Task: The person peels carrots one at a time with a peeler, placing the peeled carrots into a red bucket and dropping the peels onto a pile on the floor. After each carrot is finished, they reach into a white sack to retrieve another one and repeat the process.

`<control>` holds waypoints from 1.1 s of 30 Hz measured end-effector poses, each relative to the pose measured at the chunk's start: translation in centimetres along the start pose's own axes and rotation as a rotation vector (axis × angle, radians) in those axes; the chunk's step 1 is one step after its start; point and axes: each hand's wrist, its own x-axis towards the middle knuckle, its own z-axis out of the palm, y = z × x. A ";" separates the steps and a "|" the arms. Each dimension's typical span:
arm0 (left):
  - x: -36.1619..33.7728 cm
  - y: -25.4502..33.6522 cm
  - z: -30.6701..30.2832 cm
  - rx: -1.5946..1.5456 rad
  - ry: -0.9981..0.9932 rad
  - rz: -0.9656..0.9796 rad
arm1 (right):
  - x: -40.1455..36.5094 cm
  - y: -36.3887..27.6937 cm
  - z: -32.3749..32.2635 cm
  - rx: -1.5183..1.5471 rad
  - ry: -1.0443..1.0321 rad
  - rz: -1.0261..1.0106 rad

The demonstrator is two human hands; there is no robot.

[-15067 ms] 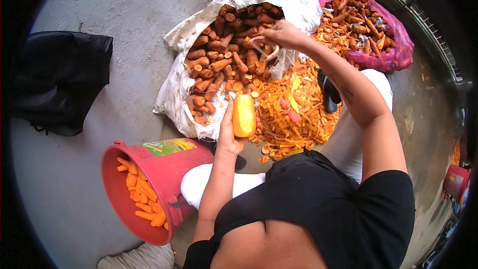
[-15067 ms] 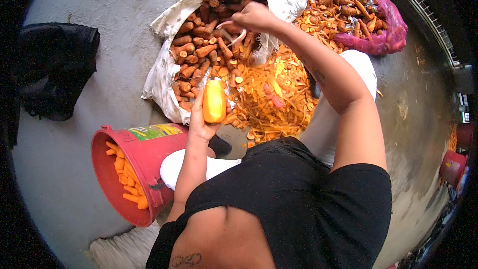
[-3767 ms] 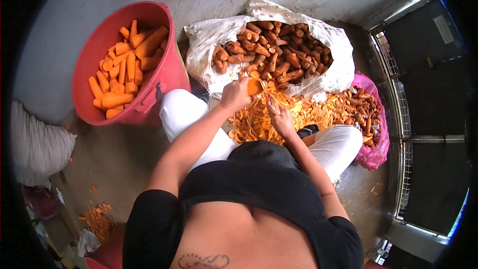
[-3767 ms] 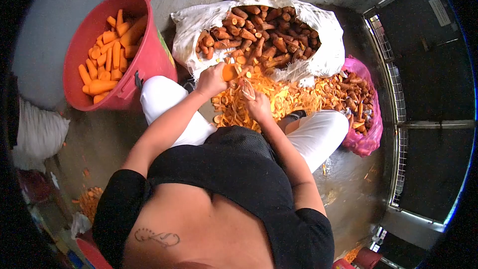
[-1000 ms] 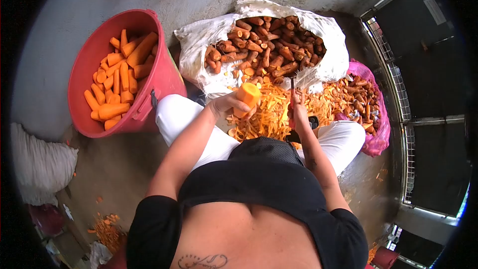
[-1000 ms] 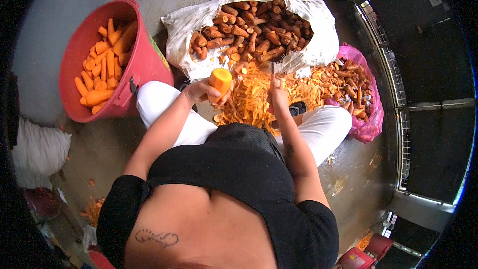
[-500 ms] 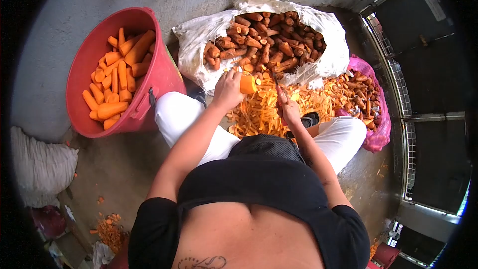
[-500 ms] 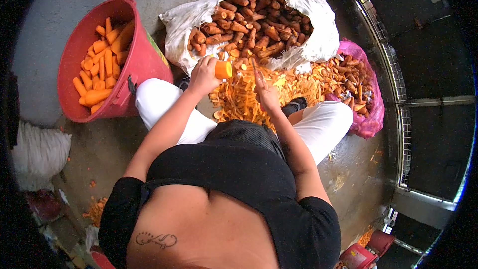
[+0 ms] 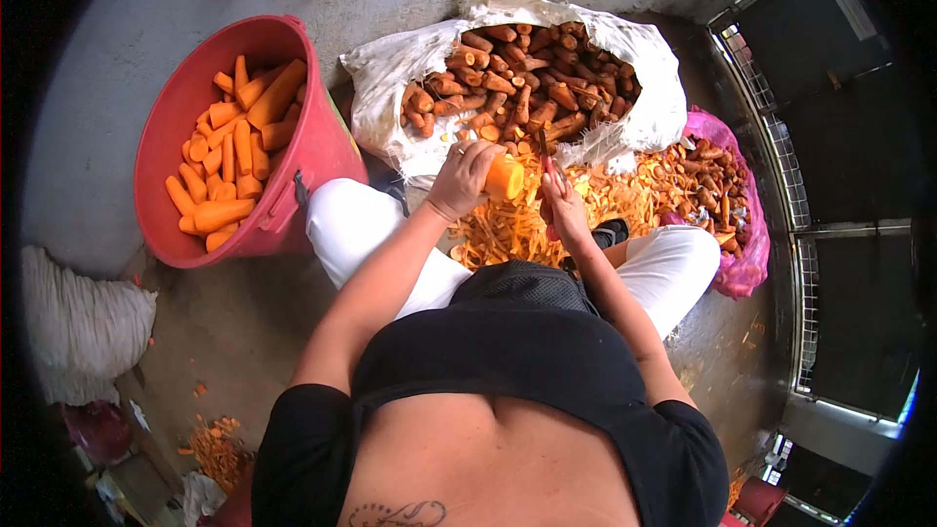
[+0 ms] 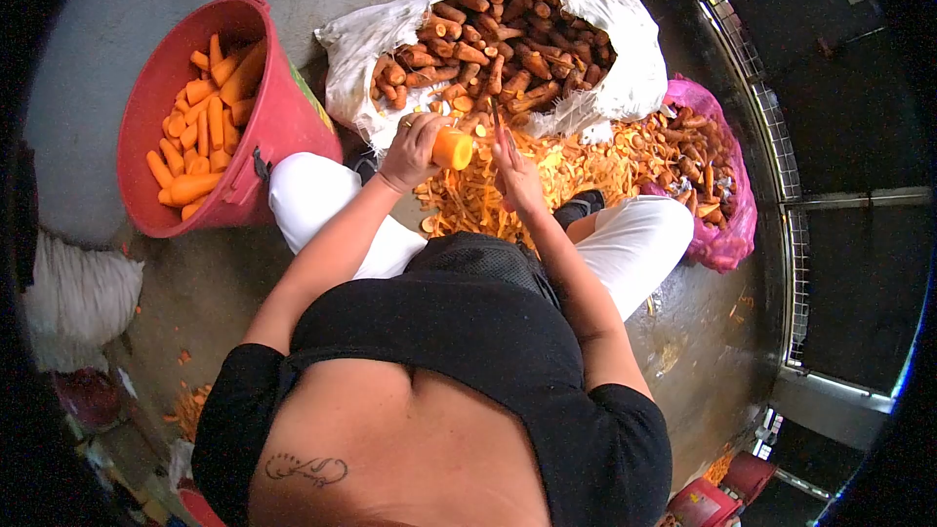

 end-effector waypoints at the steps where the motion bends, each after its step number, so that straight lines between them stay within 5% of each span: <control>1: 0.0 0.1 -0.1 -0.012 -0.008 0.005 | -0.4 -1.0 0.3 -0.018 0.003 -0.042; 4: -0.4 -0.3 0.7 0.086 -0.027 0.076 | 0.6 -1.8 2.1 -0.237 0.086 -0.422; 8: -0.4 -1.0 1.1 0.182 -0.051 0.175 | 1.2 -3.6 3.0 -0.087 0.159 -0.159; 10: -0.5 -0.3 1.1 -0.099 -0.066 -0.054 | 2.4 -3.4 2.3 0.070 0.245 0.051; 15: -0.2 0.0 0.4 -0.945 -0.142 -0.815 | 3.0 1.7 -1.6 -0.256 0.188 -0.015; 16: -0.2 -0.6 0.5 -0.967 -0.153 -0.748 | 2.6 1.9 -1.7 -0.275 0.162 0.001; 20: -0.2 -0.9 0.1 -1.533 -0.293 -1.238 | 2.5 2.9 -2.1 -0.273 0.091 0.054; 23: -0.2 -1.7 0.4 -1.854 -0.292 -1.284 | 2.7 2.1 -1.8 -0.206 0.103 -0.055; 27: -0.7 -2.4 0.9 -1.874 -0.304 -1.301 | 1.8 1.4 -0.8 -0.205 0.118 -0.169; 33: -1.1 -2.6 1.6 -1.577 -0.314 -1.177 | 1.8 1.3 -1.2 -0.266 0.079 -0.238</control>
